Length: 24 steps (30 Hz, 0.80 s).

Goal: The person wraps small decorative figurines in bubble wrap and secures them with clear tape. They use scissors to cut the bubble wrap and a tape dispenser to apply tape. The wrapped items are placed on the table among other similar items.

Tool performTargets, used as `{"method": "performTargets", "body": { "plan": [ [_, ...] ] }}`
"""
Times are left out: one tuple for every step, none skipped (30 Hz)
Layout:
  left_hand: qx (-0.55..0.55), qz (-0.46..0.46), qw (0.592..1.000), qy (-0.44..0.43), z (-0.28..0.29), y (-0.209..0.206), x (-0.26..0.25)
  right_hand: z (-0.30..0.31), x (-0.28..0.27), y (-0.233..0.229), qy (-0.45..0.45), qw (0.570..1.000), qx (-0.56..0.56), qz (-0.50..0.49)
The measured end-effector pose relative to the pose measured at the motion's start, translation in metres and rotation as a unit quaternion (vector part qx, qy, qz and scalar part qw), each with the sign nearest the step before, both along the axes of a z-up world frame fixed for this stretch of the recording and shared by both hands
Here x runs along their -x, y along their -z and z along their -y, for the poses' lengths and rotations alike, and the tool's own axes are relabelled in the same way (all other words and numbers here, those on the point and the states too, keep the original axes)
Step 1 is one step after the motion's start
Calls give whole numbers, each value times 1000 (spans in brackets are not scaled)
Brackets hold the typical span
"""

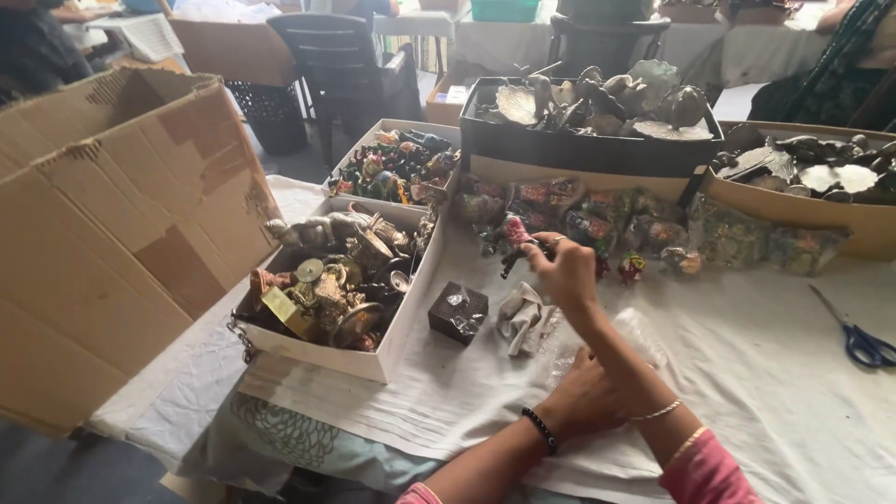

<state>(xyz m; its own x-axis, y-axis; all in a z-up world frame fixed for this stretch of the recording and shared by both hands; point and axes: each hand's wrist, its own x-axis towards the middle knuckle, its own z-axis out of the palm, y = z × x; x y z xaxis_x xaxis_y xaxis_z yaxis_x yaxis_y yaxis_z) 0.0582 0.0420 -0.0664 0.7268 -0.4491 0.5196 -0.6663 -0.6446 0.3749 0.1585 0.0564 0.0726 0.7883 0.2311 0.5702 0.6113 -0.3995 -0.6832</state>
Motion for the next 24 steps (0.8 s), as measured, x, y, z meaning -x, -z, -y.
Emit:
{"method": "performTargets", "body": {
  "plan": [
    [5, 0, 1000, -2, 2, 1, -1, 9, 6, -9, -2, 1000, 5, 0],
    [-34, 34, 999, -8, 2, 4, 1, 17, 14, -16, -1, 1000, -2, -28],
    [-73, 67, 995, -14, 3, 7, 3, 26, 21, -23, 0, 998, -9, -56],
    [-72, 64, 995, -11, 3, -7, 13, 40, 20, -17, 3, 998, -9, -59],
    [-67, 59, 996, -6, 3, -22, 23, 54, 19, -10, -104, 968, -137, -184],
    [-65, 60, 996, -3, 1, -40, 27, 64, 13, -9, -209, 895, -262, -295],
    [-65, 63, 996, -2, 1, -46, 28, 81, 4, 6, -209, 896, -262, -292],
    [-122, 28, 992, 1, 1, -51, 30, 98, -5, 22, -277, 838, -297, -365],
    [-177, -6, 984, 3, 2, -56, 32, 115, -14, 39, -342, 767, -327, -433],
    [-179, -5, 984, 7, 3, -56, 32, 127, -14, 43, -340, 768, -330, -431],
    [-161, 5, 986, 39, 3, -55, 33, 138, -15, 47, -323, 762, -325, -458],
    [-140, 16, 987, 72, 4, -55, 32, 150, -16, 50, -307, 755, -318, -484],
    [-140, 17, 987, 74, 5, -58, 29, 164, -19, 52, -305, 756, -319, -483],
    [-220, -27, 973, 68, 5, -60, 27, 175, -22, 55, -310, 751, -320, -488],
    [-298, -71, 950, 62, 6, -62, 25, 187, -24, 58, -315, 745, -320, -493],
    [-300, -72, 949, 65, 5, -52, 18, 197, -23, 56, -313, 745, -324, -493],
    [-229, -51, 968, 83, 4, -41, 9, 207, -22, 55, -330, 737, -317, -497],
    [-156, -31, 982, 106, 7, -29, 1, 221, -19, 54, -344, 730, -313, -502],
    [-156, -33, 981, 113, 6, -29, -4, 228, -20, 58, -338, 730, -317, -502],
    [-111, -4, 983, 147, 5, -28, -8, 236, -21, 63, -342, 751, -298, -481],
    [-66, 24, 981, 179, 5, -27, -12, 244, -21, 68, -344, 770, -278, -460],
    [-65, 22, 980, 187, 2, -30, -13, 246, -21, 72, -337, 771, -283, -460],
    [-81, 48, 971, 219, -1, -34, -15, 250, -21, 76, -306, 791, -274, -454],
    [-95, 75, 959, 256, 1, -36, -18, 260, -19, 79, -269, 811, -266, -446]
  ]
}}
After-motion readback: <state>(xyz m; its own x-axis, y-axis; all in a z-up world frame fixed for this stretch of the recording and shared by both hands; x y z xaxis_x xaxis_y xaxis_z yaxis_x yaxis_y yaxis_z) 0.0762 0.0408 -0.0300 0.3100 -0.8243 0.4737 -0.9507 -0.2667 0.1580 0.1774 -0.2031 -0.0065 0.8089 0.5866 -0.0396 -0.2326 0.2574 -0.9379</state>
